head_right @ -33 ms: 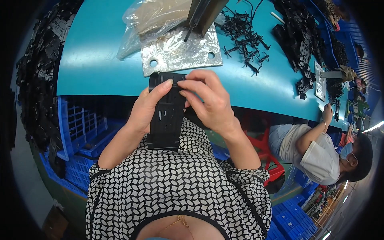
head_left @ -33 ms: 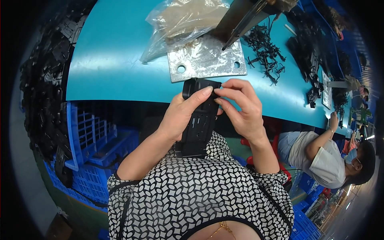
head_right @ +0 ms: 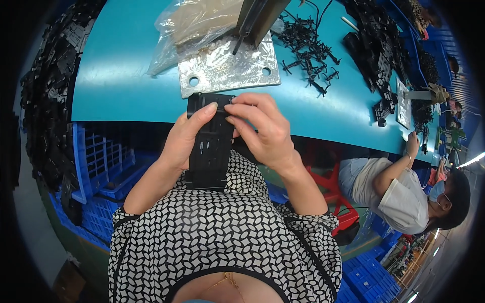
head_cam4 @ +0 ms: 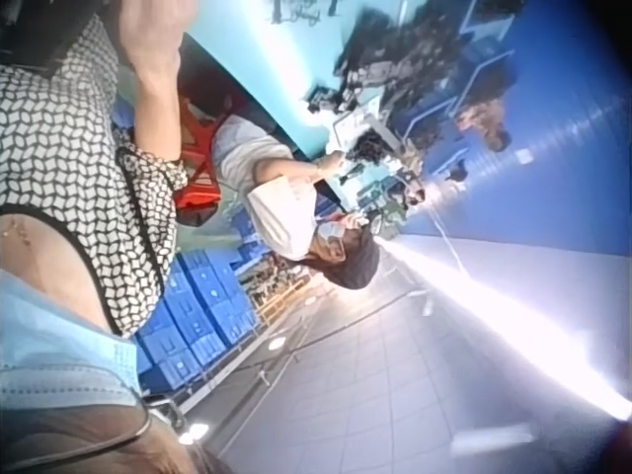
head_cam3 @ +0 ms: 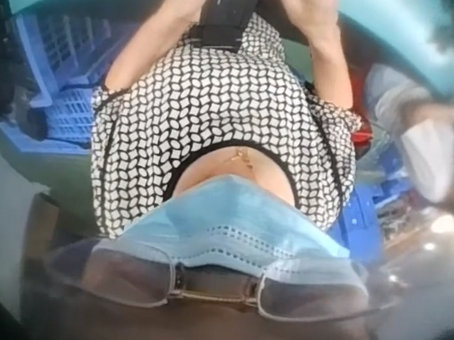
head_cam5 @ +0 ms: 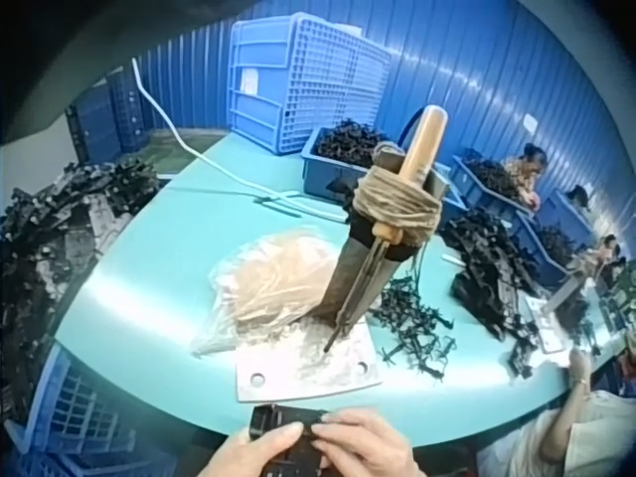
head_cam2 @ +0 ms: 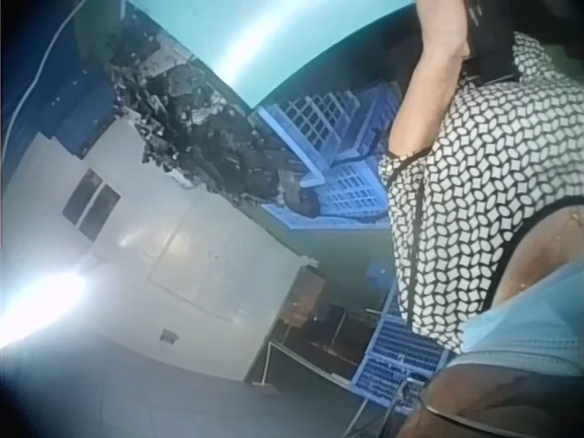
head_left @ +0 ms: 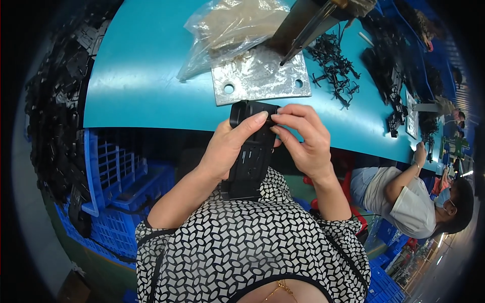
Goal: Attaching small plastic connectors to a base component in a factory setting.
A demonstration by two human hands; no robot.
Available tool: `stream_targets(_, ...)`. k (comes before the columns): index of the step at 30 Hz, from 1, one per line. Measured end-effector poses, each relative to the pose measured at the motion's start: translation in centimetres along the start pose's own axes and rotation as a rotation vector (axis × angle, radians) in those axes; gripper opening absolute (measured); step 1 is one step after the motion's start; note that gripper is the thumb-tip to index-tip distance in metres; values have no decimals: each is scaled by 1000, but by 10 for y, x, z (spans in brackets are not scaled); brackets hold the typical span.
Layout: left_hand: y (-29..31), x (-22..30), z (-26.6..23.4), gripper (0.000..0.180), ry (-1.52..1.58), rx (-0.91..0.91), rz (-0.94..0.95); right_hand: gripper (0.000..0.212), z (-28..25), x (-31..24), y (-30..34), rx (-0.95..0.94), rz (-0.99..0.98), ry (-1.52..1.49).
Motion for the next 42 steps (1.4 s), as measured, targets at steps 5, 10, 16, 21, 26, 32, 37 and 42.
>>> stream_targets(5, 7, 4, 0, 27, -48, 5, -40, 19, 2, 2, 8, 87, -16, -43)
stream_targets(10, 9, 8, 3, 26, -55, -18, -15, 18, 1, -4, 5, 97, -81, -3)
stream_targets(16, 9, 8, 2, 26, -24, -29, 12, 19, -5, -5, 0, -1, -93, 5)
stream_targets(21, 10, 8, 3, 29, -57, -39, 6, 18, -12, -8, -7, -100, -84, 81)
stream_targets(26, 11, 8, 5, 34, -111, -55, 53, 16, -14, -12, -13, -171, -62, 130)
stream_targets(32, 13, 10, 5, 27, -137, -48, 61, 17, -15, -12, -14, -254, -84, 116)
stream_targets(37, 11, 9, 7, 35, -177, -85, 93, 18, -17, -15, -14, -209, -74, 100)
stream_targets(42, 14, 12, 11, 36, -205, -101, 131, 18, -22, -16, -22, -300, -46, 71)
Point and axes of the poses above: each hand's wrist, its own y-axis away from the middle knuckle, its own z-axis out of the palm, x = y × z, the point moved 5 cm from there along -y, towards the middle knuckle, and after that the axes turned 1 degree about -y, right-handed, at the moved point
